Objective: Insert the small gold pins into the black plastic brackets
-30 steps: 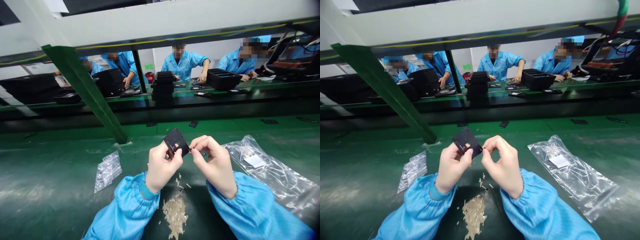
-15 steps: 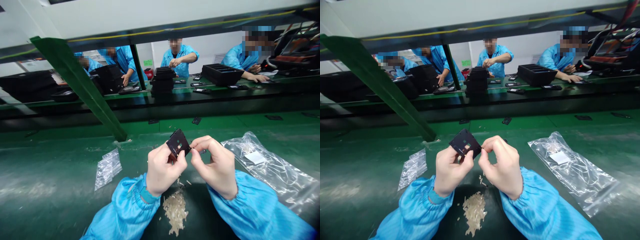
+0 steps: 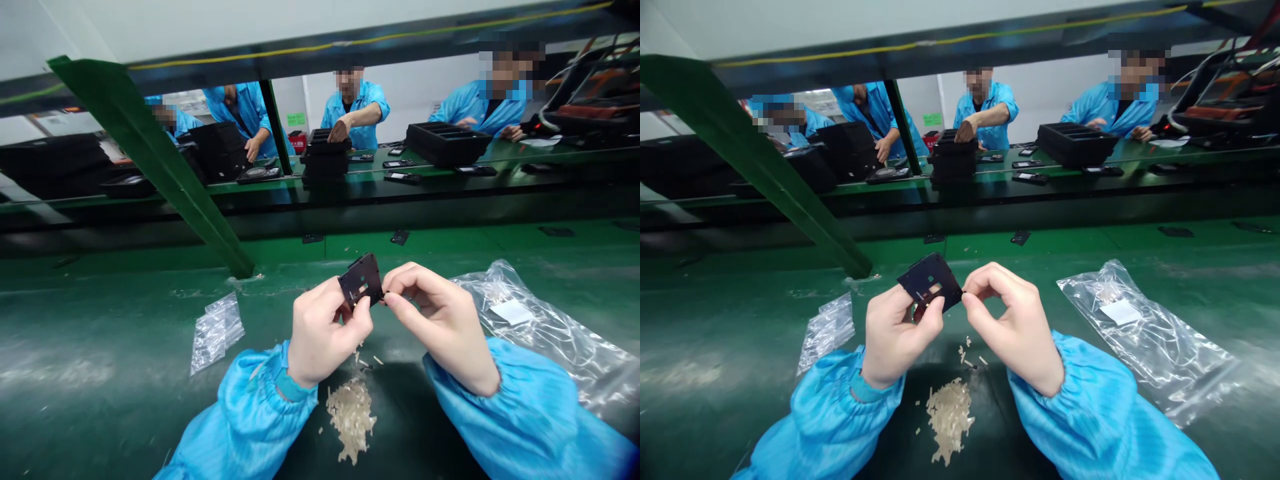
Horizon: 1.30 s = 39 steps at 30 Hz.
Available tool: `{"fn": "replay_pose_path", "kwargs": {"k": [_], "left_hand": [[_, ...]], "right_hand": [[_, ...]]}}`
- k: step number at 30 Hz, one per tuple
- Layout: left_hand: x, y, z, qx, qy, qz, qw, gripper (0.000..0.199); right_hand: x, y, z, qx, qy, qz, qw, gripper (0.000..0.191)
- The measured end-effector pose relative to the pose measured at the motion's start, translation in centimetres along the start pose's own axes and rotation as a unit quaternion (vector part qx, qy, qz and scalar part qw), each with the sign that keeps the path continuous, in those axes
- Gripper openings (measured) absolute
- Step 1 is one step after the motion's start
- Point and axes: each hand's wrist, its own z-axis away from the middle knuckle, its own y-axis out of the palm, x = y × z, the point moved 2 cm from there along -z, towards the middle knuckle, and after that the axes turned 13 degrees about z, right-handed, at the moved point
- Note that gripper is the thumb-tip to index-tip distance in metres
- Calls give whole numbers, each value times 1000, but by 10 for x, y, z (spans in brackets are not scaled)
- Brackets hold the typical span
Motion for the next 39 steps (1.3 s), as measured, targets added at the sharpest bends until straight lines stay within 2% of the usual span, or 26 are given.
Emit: {"fn": "replay_pose_path", "kwargs": {"k": [18,24,31,39], "left_hand": [[4,-5,-4,35,-21,40,998,20],[3,-5,-5,36,-31,57,997,18],[4,-5,-4,44,-105,108,988,15],[7,-5,-1,52,-116,121,984,17]], "right_hand": [[-8,0,-4,86,110,-146,979,13],[-5,1,-5,75,104,-131,983,13],[4,-1,-4,45,73,-70,994,14],[4,-1,-2,28,58,-49,997,12]]}}
